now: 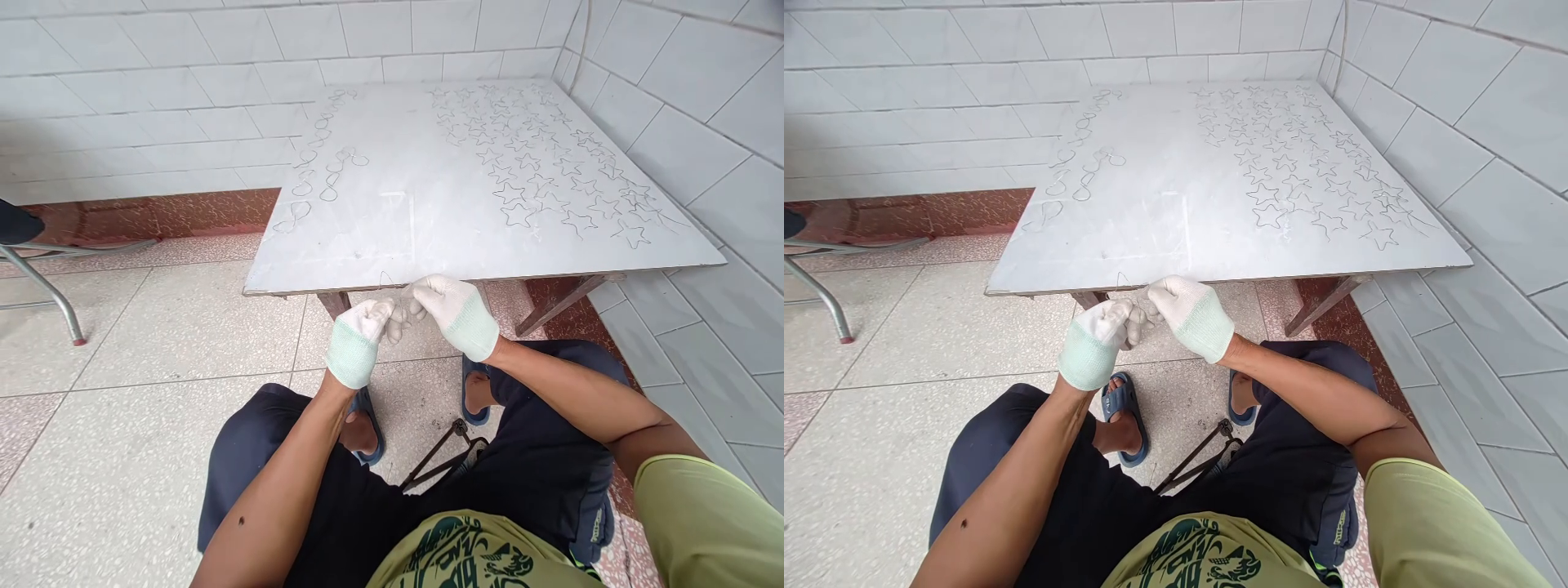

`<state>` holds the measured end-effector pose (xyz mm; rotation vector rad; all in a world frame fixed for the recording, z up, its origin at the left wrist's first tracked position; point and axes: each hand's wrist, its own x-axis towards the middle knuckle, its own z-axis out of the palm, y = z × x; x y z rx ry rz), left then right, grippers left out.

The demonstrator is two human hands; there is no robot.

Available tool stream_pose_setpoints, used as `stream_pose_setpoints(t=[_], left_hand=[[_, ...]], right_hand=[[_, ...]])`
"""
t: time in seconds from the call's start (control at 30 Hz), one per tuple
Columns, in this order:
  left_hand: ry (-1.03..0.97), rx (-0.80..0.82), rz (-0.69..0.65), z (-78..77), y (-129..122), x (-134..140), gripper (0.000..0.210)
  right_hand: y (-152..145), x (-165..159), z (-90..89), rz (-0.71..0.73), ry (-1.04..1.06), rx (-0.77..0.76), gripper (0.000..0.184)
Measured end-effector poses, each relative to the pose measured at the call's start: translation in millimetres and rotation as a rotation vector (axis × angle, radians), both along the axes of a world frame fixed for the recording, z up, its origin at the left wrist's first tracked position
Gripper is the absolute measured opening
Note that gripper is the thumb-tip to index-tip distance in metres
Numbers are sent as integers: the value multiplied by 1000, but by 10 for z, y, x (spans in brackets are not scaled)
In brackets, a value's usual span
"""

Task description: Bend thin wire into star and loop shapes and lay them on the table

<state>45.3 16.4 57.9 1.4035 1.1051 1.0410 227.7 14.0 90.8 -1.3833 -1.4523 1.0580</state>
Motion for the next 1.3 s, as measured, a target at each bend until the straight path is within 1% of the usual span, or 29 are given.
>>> stream_pose_setpoints(t=[0.1,0.17,0.23,0.3,0.37,0.47,0.57,0.67,0.73,0.8,0.87,0.93,1.07,1.13,1.23,1.3], left_hand=[[-107,6,-11,-12,-21,33,52],[-106,10,15,5,-60,55,52],[-61,14,66,35,-109,77,48],[18,27,123,67,-154,102,44],[134,46,174,75,-181,132,44],[289,42,230,13,-187,185,46],[300,34,261,-95,-188,240,45],[263,46,297,-141,-205,277,46],[222,45,281,-127,-211,285,46],[197,30,231,-99,-201,280,44],[196,13,191,-79,-176,266,42],[189,1,168,-71,-146,246,45],[145,-12,116,-61,-111,207,56],[125,-22,103,-43,-109,198,58],[132,-35,146,-4,-110,202,53],[154,-47,173,18,-103,203,47]], right_hand=[[-40,-33,8,37,-126,56,24],[-52,-58,10,55,-198,73,25],[-44,-71,-2,60,-227,75,26],[-16,-67,-28,70,-199,37,28],[17,-53,-56,81,-126,-41,29],[46,-39,-77,83,30,-154,28],[40,-57,-93,74,99,-198,29],[44,-87,-155,54,59,-222,33],[67,-92,-215,57,6,-208,35],[105,-75,-260,75,-71,-161,36],[148,-41,-272,97,-164,-111,37],[189,-4,-253,125,-220,-91,39],[240,42,-201,196,-164,-143,39],[250,50,-196,214,-151,-121,38],[247,56,-204,241,-170,-64,39],[238,57,-209,243,-181,-55,39]])
